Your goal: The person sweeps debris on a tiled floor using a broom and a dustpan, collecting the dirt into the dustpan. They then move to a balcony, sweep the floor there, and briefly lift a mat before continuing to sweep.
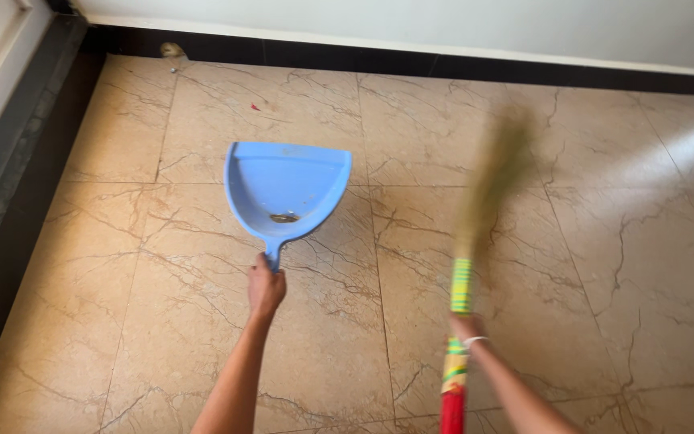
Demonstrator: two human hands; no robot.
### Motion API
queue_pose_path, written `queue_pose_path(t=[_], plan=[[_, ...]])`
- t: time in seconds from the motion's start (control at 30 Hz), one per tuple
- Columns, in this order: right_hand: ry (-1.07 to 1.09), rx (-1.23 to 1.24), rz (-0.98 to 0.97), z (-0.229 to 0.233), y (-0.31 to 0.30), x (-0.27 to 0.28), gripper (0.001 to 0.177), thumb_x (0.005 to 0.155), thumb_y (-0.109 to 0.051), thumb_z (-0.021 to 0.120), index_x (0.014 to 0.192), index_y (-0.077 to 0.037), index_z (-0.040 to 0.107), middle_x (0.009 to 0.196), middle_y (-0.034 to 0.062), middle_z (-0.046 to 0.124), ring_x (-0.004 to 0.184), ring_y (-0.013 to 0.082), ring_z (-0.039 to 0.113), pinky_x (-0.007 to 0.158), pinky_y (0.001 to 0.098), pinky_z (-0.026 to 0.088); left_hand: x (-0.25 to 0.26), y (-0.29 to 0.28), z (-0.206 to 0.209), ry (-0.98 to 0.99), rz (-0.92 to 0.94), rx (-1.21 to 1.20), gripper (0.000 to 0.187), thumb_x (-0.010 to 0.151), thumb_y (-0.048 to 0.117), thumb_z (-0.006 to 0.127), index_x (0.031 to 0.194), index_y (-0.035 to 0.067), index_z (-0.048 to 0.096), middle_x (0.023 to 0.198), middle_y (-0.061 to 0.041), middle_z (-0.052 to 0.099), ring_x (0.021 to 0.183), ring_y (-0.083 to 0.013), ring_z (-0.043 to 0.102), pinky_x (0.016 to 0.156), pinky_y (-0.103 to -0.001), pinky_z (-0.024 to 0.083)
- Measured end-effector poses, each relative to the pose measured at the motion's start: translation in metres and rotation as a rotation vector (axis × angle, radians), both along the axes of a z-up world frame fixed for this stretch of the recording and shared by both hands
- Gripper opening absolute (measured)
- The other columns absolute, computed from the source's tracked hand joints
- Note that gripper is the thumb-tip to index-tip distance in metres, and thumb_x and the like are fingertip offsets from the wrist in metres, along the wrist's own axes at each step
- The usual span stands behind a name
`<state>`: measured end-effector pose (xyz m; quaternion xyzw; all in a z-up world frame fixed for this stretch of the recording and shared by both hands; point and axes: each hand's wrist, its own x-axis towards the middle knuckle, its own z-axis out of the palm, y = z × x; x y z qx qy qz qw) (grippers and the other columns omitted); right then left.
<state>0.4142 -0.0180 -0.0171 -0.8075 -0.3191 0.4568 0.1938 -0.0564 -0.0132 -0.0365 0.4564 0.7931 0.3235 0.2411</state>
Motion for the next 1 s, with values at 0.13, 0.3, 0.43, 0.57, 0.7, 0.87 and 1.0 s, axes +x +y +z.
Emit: queue_pose_path(t=[0.13,0.3,0.43,0.57,0.7,0.87,1.0], plan=[[0.269,-0.010,0.099,0.008,-0.036,-0.074,0.029,0.092,-0.033,0.068,0.101,-0.008,0.055,0.062,0.0084,0.059,0.046,0.0210,0.059,0.041,0.0401,0.053,-0.017,-0.011,0.013,-0.113,0.062,-0.111,0.061,0.088,0.014,0.064,0.145,0.005,0.045,0.110,-0.027,0.060,0.094,-0.0410,0.066,0.082,-0.054,0.055],[0.199,0.245,0.114,0.035,-0.057,-0.064,0.030,0.086,-0.032,0.077,0.098,-0.009,0.062,0.060,0.0077,0.063,0.044,0.0171,0.062,0.040,0.0355,0.056,-0.040,-0.035,0.021,-0.058,0.049,0.001,0.062,0.086,0.015,0.069,0.144,0.003,0.048,0.114,-0.033,0.058,0.101,-0.0492,0.061,0.089,-0.054,0.050],[0.160,0.356,-0.266,0.016,-0.075,0.008,0.035,0.084,-0.025,0.078,0.098,-0.006,0.052,0.062,0.0102,0.059,0.043,0.0209,0.055,0.039,0.0366,0.050,-0.052,-0.041,0.014,-0.078,0.040,-0.050,0.060,0.086,0.016,0.069,0.142,0.005,0.050,0.114,-0.032,0.059,0.104,-0.0497,0.060,0.090,-0.054,0.049],[0.175,0.331,-0.540,0.011,-0.085,0.072,0.041,0.101,-0.039,0.065,0.098,-0.002,0.046,0.067,0.0119,0.056,0.048,0.0219,0.057,0.044,0.0404,0.054,-0.052,-0.042,0.007,-0.085,0.029,0.003,0.058,0.086,0.016,0.070,0.138,0.000,0.051,0.109,-0.033,0.062,0.099,-0.0499,0.061,0.086,-0.055,0.049],[0.214,0.148,-0.709,-0.004,-0.077,0.037,0.040,0.104,-0.038,0.058,0.101,0.000,0.046,0.070,0.0171,0.059,0.050,0.0306,0.061,0.047,0.0481,0.055,-0.062,-0.048,0.026,-0.171,0.037,0.019,0.050,0.083,0.013,0.067,0.130,0.000,0.058,0.100,-0.029,0.068,0.093,-0.0459,0.066,0.082,-0.053,0.051],[0.217,0.052,-0.250,-0.028,-0.066,-0.068,0.032,0.097,-0.035,0.062,0.105,-0.006,0.050,0.066,0.0140,0.059,0.049,0.0281,0.064,0.044,0.0467,0.056,-0.076,-0.060,0.034,-0.148,0.051,0.019,0.052,0.084,0.013,0.069,0.132,-0.002,0.056,0.099,-0.030,0.068,0.093,-0.0468,0.066,0.082,-0.053,0.051],[0.275,0.028,0.056,0.012,-0.043,-0.129,0.036,0.094,-0.039,0.066,0.099,-0.005,0.054,0.060,0.0078,0.057,0.045,0.0199,0.059,0.041,0.0383,0.054,-0.084,-0.060,0.034,-0.116,0.103,-0.032,0.052,0.084,0.014,0.070,0.133,-0.001,0.056,0.103,-0.030,0.067,0.095,-0.0474,0.065,0.083,-0.055,0.050]])
